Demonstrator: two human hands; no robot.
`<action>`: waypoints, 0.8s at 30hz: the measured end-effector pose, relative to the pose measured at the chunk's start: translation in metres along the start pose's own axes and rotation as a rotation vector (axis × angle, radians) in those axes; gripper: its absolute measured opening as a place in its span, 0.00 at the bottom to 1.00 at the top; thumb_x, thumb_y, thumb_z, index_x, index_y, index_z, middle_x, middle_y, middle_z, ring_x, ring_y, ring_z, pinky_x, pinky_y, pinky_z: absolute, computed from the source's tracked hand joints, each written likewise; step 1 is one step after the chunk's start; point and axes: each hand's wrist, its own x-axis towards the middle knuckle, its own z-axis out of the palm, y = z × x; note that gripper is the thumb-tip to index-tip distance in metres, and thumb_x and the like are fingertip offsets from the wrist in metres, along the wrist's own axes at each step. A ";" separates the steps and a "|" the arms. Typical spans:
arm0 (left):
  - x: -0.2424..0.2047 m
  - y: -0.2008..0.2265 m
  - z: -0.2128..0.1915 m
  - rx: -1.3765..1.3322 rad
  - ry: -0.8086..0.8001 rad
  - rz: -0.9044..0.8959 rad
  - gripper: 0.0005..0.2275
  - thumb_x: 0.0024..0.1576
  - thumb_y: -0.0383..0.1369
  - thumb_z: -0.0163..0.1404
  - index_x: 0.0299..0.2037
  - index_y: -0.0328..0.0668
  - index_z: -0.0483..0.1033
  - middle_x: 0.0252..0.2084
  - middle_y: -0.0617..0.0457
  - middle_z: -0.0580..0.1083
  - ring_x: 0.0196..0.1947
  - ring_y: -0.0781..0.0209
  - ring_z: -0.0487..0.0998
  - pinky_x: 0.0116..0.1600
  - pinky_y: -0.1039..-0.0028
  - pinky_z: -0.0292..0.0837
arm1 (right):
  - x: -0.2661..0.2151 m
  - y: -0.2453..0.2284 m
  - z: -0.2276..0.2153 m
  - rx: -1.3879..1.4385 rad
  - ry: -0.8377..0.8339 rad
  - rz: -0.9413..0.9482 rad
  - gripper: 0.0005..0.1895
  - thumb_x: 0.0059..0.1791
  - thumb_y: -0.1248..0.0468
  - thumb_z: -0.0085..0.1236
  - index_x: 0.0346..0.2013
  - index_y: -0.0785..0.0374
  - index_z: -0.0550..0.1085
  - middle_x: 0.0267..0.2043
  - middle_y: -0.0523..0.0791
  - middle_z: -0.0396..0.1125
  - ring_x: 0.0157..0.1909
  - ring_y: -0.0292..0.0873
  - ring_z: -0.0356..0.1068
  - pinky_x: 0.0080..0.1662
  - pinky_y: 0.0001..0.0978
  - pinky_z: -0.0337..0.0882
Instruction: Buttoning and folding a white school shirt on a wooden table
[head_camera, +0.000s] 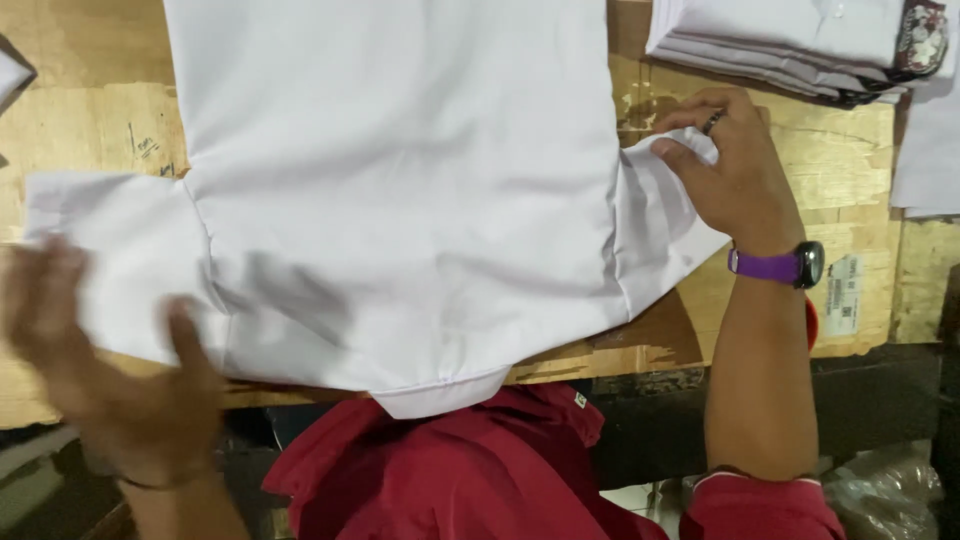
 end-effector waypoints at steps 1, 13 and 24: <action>-0.005 0.026 0.003 -0.093 -0.155 0.080 0.22 0.71 0.38 0.47 0.63 0.19 0.68 0.65 0.24 0.68 0.68 0.24 0.67 0.74 0.40 0.58 | 0.003 0.004 -0.003 0.079 -0.046 -0.054 0.11 0.58 0.58 0.57 0.50 0.61 0.76 0.58 0.51 0.60 0.62 0.56 0.59 0.61 0.55 0.60; -0.021 0.121 0.015 -0.251 -0.438 0.441 0.07 0.60 0.24 0.49 0.42 0.48 0.79 0.43 0.57 0.77 0.45 0.55 0.77 0.53 0.61 0.68 | 0.022 -0.010 -0.029 0.297 -0.124 0.274 0.06 0.57 0.61 0.60 0.41 0.58 0.72 0.43 0.42 0.72 0.51 0.39 0.73 0.51 0.35 0.70; -0.047 0.107 0.010 -0.247 -0.424 0.325 0.08 0.54 0.23 0.50 0.40 0.47 0.78 0.41 0.56 0.78 0.36 0.54 0.76 0.41 0.63 0.69 | 0.024 -0.013 -0.009 0.182 -0.083 0.384 0.07 0.55 0.58 0.57 0.40 0.55 0.69 0.44 0.40 0.71 0.50 0.37 0.70 0.51 0.39 0.66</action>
